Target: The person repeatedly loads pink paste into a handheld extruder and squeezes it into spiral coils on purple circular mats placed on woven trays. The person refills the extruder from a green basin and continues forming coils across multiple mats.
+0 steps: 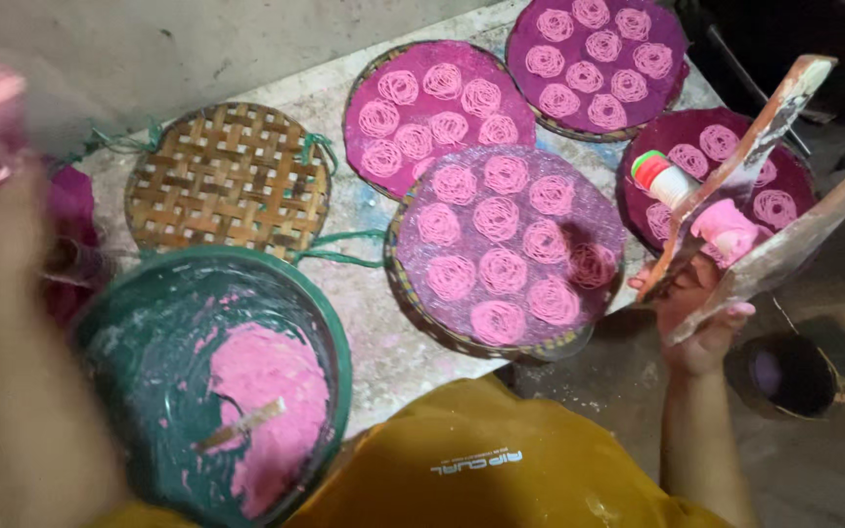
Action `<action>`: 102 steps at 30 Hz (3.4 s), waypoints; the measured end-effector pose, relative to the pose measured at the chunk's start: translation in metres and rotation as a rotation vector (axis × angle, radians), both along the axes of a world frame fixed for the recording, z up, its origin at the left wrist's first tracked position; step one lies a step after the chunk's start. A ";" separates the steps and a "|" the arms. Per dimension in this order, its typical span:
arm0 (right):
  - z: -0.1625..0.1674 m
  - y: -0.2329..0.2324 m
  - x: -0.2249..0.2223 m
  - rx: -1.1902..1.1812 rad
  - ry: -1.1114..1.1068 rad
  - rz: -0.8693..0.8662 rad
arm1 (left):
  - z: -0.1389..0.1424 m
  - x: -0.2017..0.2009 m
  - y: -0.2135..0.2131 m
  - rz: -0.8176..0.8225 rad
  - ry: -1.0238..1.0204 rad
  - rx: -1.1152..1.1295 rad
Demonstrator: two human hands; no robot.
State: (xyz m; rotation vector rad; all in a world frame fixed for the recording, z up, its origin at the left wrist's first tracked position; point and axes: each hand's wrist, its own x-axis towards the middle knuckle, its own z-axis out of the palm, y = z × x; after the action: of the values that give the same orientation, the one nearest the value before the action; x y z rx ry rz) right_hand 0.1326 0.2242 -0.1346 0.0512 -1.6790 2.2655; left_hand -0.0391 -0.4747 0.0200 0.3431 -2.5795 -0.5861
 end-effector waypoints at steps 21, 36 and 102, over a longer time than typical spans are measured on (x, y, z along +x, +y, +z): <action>-0.048 0.137 0.012 -0.119 0.031 0.075 | -0.212 0.114 0.466 -1.047 -0.105 0.054; 0.008 0.053 -0.055 0.202 -0.564 0.945 | -0.166 0.057 0.418 -0.926 -0.114 1.831; 0.040 -0.066 -0.178 0.707 -0.626 1.325 | -0.170 0.045 0.315 -0.852 0.288 2.223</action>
State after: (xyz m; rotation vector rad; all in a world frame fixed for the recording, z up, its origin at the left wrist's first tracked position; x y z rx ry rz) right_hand -0.0453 0.1582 -0.0950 0.9481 -3.4544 2.3014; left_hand 0.0056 -0.1601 -0.1495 -0.2703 -0.5367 -3.0598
